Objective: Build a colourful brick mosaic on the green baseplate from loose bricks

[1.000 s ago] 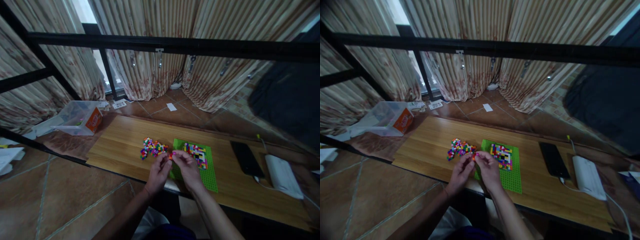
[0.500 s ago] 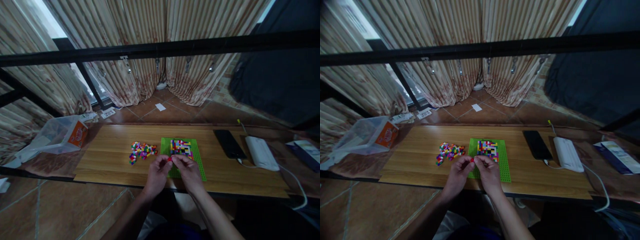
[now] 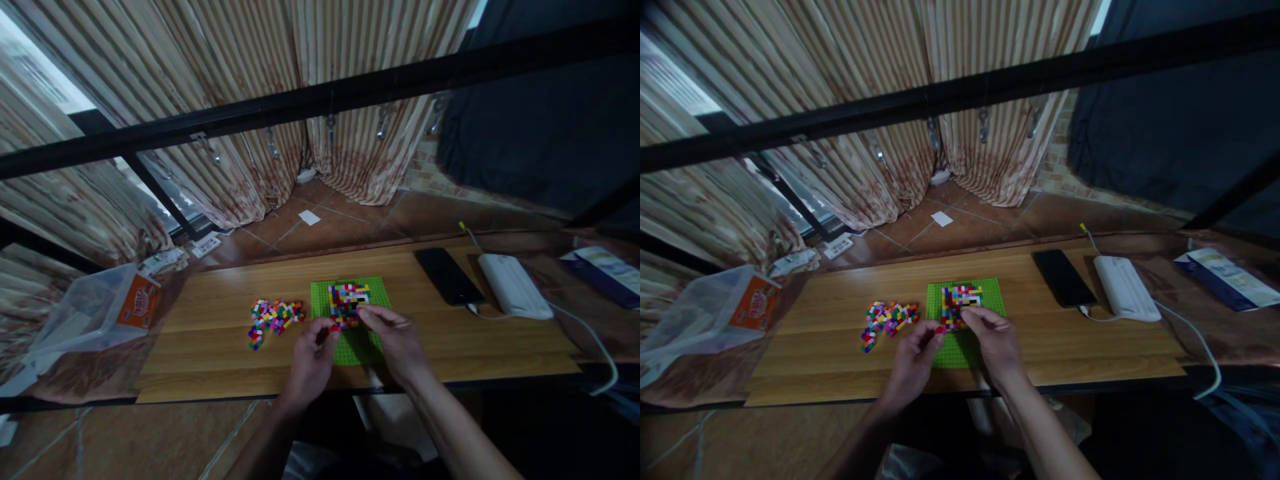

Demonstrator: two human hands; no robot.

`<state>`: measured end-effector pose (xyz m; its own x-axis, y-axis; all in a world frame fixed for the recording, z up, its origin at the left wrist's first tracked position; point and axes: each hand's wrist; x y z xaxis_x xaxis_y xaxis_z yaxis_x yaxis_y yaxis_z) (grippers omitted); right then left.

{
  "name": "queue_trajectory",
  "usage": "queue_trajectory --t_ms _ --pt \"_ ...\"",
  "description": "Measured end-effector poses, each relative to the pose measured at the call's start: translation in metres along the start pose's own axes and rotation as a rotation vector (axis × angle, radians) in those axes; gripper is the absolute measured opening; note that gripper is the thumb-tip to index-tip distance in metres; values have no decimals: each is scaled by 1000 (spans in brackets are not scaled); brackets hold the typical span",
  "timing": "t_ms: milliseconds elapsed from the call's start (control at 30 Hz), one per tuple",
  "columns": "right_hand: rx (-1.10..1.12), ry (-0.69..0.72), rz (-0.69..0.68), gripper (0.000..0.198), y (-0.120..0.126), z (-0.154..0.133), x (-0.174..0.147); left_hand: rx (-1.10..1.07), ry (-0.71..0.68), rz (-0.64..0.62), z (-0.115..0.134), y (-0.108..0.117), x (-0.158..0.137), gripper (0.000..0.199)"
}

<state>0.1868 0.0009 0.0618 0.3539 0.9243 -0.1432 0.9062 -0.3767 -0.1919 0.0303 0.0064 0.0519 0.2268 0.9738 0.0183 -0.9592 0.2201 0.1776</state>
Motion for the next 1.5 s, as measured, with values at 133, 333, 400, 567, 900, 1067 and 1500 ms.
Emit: queue_trajectory --t_ms 133,333,400,567,900,1067,1500 --pt "-137 178 82 21 20 4 38 81 3 75 -23 10 -1 13" --pt "-361 336 3 17 26 24 87 123 -50 135 -49 18 -4 11" --pt "-377 320 -29 18 22 29 95 123 -56 136 -51 18 -4 11" --pt "-404 279 -82 20 15 34 102 158 -29 130 -48 16 -5 13" --pt "-478 177 -242 24 18 26 105 181 0 119 -47 14 -4 13" --pt "-603 135 -279 26 19 17 107 206 8 124 -44 14 -4 14" --pt "-562 298 -47 34 22 19 85 66 -39 120 -51 18 -5 17"
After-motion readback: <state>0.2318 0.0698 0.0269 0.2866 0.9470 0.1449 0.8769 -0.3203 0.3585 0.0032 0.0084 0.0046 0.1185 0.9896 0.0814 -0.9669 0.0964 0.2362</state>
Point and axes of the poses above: each hand's wrist, its own x-axis towards the middle knuckle, its own y-axis out of the back of the hand, z = x × y, and after that the axes turned 2 degrees about -x, right-handed
